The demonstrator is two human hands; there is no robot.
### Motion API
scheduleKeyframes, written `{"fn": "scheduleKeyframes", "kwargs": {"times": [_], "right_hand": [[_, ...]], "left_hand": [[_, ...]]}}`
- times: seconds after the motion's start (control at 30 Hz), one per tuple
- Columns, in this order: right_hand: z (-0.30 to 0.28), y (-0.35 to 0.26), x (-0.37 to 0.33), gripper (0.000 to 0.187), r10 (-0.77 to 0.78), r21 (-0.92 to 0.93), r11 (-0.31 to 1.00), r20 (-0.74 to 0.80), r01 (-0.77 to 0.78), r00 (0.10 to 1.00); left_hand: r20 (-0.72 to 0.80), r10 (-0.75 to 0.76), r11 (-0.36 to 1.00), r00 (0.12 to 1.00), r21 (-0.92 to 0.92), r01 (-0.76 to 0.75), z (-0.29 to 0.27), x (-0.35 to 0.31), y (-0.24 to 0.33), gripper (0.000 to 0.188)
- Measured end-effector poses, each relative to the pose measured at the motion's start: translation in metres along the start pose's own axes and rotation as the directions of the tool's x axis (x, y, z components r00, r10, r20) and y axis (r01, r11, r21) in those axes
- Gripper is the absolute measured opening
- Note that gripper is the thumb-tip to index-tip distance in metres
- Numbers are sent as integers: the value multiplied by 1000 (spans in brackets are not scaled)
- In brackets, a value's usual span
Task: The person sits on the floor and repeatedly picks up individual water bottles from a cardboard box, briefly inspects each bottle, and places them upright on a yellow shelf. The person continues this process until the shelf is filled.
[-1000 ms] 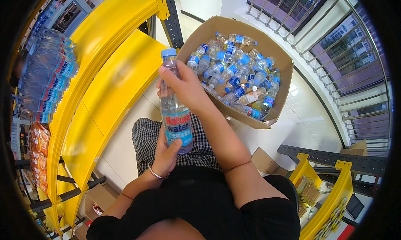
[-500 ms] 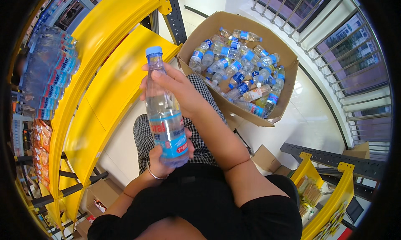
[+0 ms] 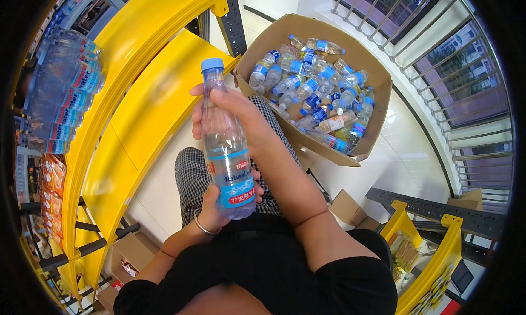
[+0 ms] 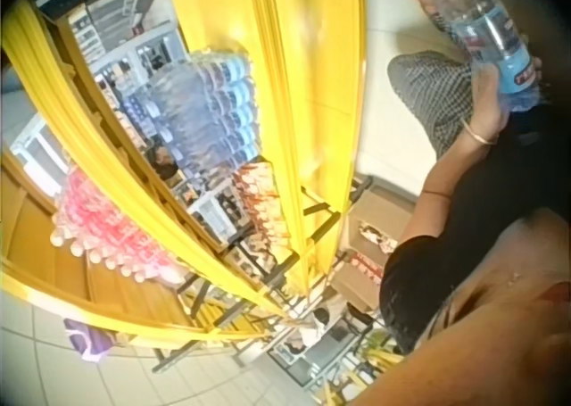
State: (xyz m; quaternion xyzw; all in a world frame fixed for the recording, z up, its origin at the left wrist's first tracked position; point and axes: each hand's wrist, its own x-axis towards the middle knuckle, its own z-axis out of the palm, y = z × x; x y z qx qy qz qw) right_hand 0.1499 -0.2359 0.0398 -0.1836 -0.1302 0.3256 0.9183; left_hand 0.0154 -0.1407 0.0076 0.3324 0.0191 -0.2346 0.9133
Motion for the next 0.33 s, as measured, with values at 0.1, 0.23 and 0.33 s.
{"fn": "scheduleKeyframes", "kwargs": {"times": [0.1, 0.23, 0.33], "right_hand": [[3, -11, 1, 36, -4, -384, 921, -185, -68, 983], [2, -7, 6, 33, -236, -714, 699, -284, -40, 929], [-3, -3, 8, 35, -308, -825, 558, -311, -94, 899]], "left_hand": [[-166, 198, 951, 966, 270, -148, -6, 6, -4, 80], [-169, 282, 844, 944, 511, -161, -17, 10, 1, 69], [-177, 308, 780, 935, 610, -142, -21, 13, 2, 71]]}}
